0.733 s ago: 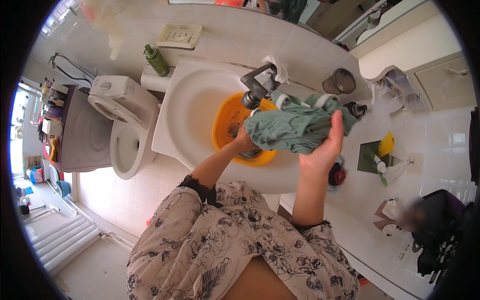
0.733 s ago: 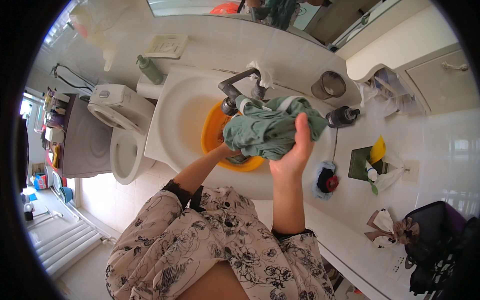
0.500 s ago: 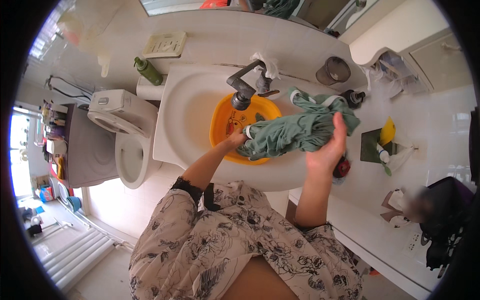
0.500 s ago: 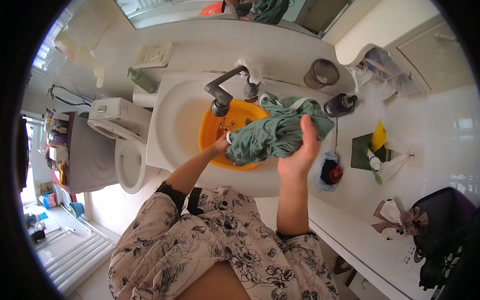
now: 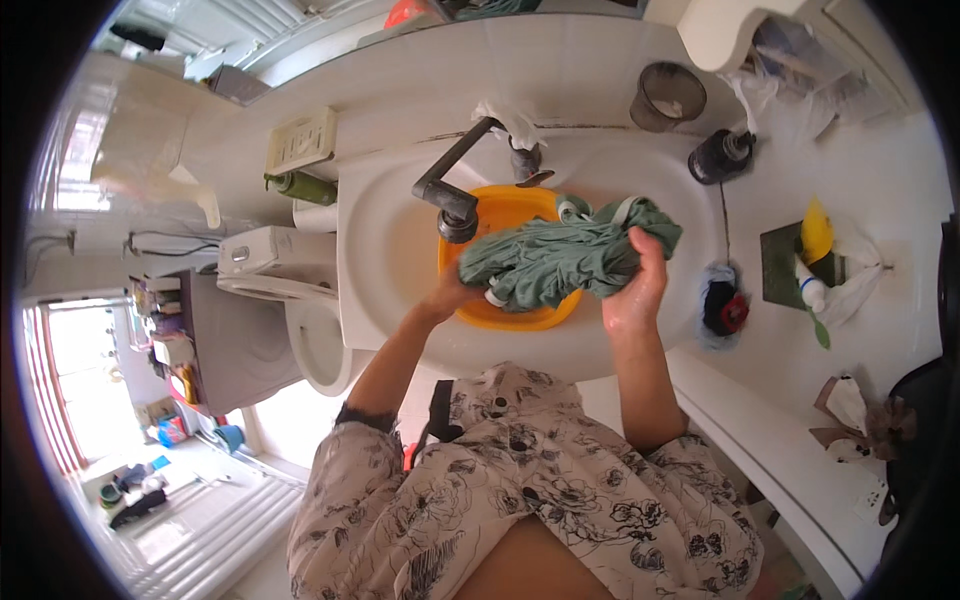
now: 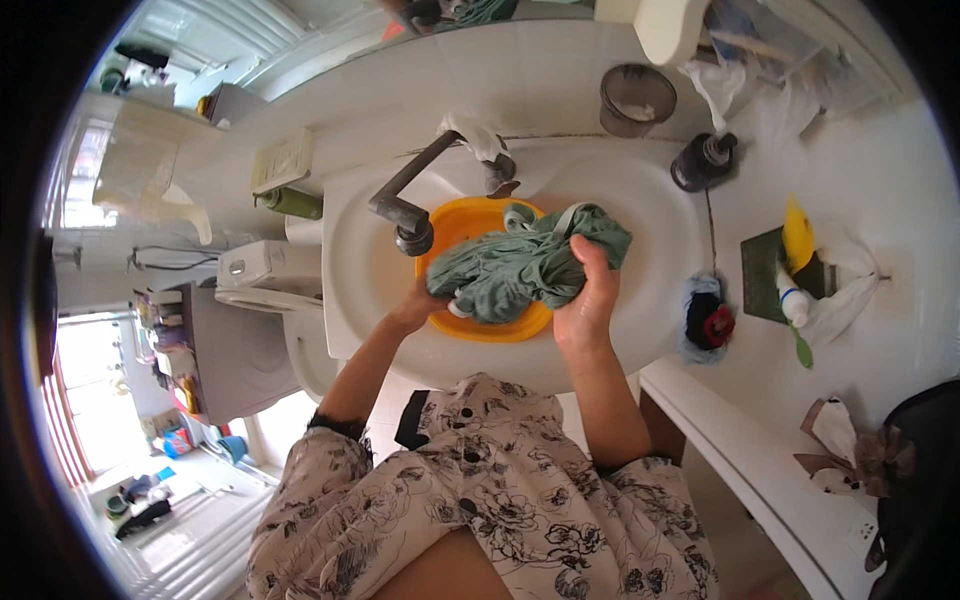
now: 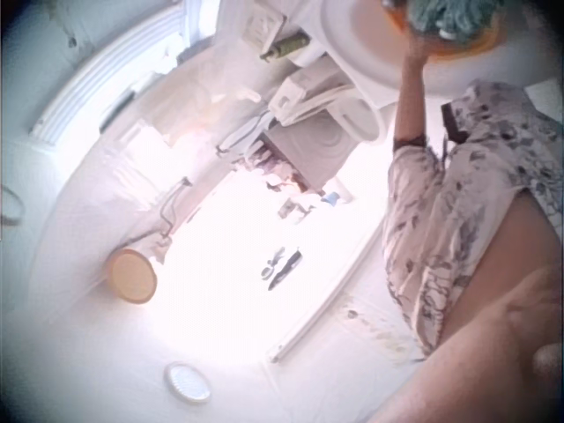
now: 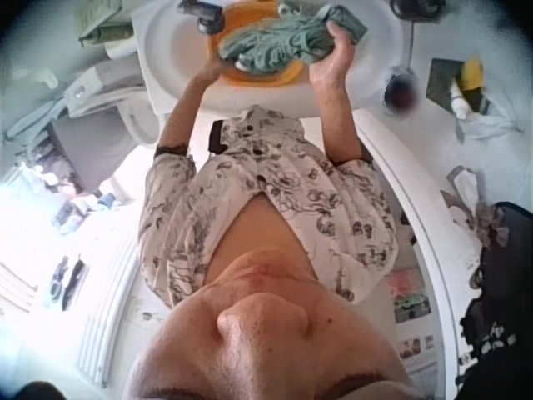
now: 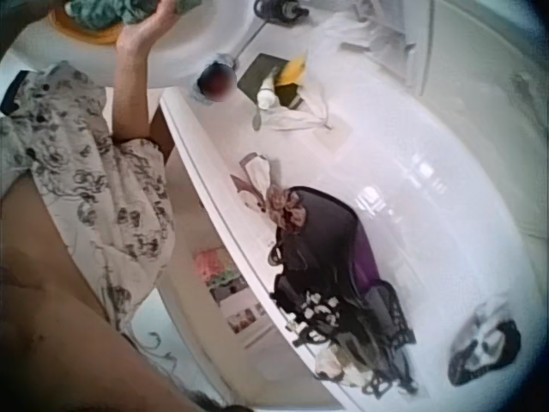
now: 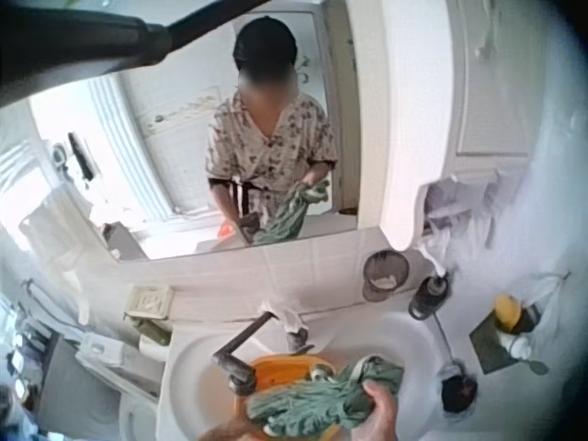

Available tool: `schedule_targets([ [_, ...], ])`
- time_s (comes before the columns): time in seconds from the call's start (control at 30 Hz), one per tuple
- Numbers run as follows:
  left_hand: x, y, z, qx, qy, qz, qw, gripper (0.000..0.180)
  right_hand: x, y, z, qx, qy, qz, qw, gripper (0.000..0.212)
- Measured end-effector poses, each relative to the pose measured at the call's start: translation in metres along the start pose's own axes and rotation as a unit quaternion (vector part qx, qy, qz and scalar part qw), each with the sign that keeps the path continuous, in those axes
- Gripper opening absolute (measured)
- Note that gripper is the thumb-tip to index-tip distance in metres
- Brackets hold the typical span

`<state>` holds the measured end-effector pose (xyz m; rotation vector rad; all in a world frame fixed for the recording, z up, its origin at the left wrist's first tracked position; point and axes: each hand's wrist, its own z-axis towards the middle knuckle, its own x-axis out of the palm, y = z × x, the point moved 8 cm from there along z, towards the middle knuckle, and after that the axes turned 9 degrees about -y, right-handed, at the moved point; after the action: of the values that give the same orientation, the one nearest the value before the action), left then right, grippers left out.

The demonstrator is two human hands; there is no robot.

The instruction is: The person washes a green cloth by hand in a yellow basin placed in a bathroom sink. They repeatedly wet, scrub, and rinse the cloth under running water, then wring it out multiple times. The person briefly retrieves a small white item from a shelf and returns to washing the cloth.

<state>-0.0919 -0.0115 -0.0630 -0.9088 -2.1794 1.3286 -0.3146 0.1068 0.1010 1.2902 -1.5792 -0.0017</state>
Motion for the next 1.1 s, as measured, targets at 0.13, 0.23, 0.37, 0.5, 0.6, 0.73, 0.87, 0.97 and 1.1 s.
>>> schedule_targets([
  [0.13,-0.005,-0.069,-0.028,0.058,-0.106,-0.123,0.985,0.075,-0.078,-0.062,0.026,0.025,-0.060,-0.208,0.976,0.040],
  [0.23,0.004,-0.086,-0.035,0.091,-0.148,-0.060,0.983,0.075,-0.144,-0.140,0.043,0.187,-0.055,-0.272,0.942,0.071],
  [0.37,0.019,-0.091,-0.047,0.091,-0.149,0.115,0.978,0.073,-0.138,-0.193,0.015,0.446,-0.071,-0.149,0.880,0.096],
  [0.5,0.046,-0.110,-0.064,0.108,-0.089,0.194,0.971,0.070,-0.091,-0.231,0.013,0.530,0.074,0.138,0.833,0.079],
  [0.6,0.064,-0.109,-0.075,0.114,-0.003,0.152,0.982,0.074,-0.072,-0.242,0.013,0.531,0.173,0.218,0.800,0.061],
  [0.73,0.047,-0.109,-0.071,0.159,0.032,0.078,0.984,0.077,-0.054,-0.214,0.003,0.509,0.173,0.177,0.825,0.039],
  [0.87,-0.014,-0.094,-0.050,-0.001,-0.134,-0.154,0.979,0.070,-0.079,-0.206,0.008,0.540,0.063,0.167,0.823,0.039],
  [0.97,-0.038,-0.054,-0.039,0.101,-0.153,-0.145,0.972,0.067,-0.083,-0.220,0.018,0.531,0.117,0.193,0.817,0.041],
  [1.1,-0.020,0.024,-0.023,-0.009,-0.108,-0.296,0.949,0.075,-0.051,-0.209,0.019,0.525,0.181,0.172,0.814,0.048],
])
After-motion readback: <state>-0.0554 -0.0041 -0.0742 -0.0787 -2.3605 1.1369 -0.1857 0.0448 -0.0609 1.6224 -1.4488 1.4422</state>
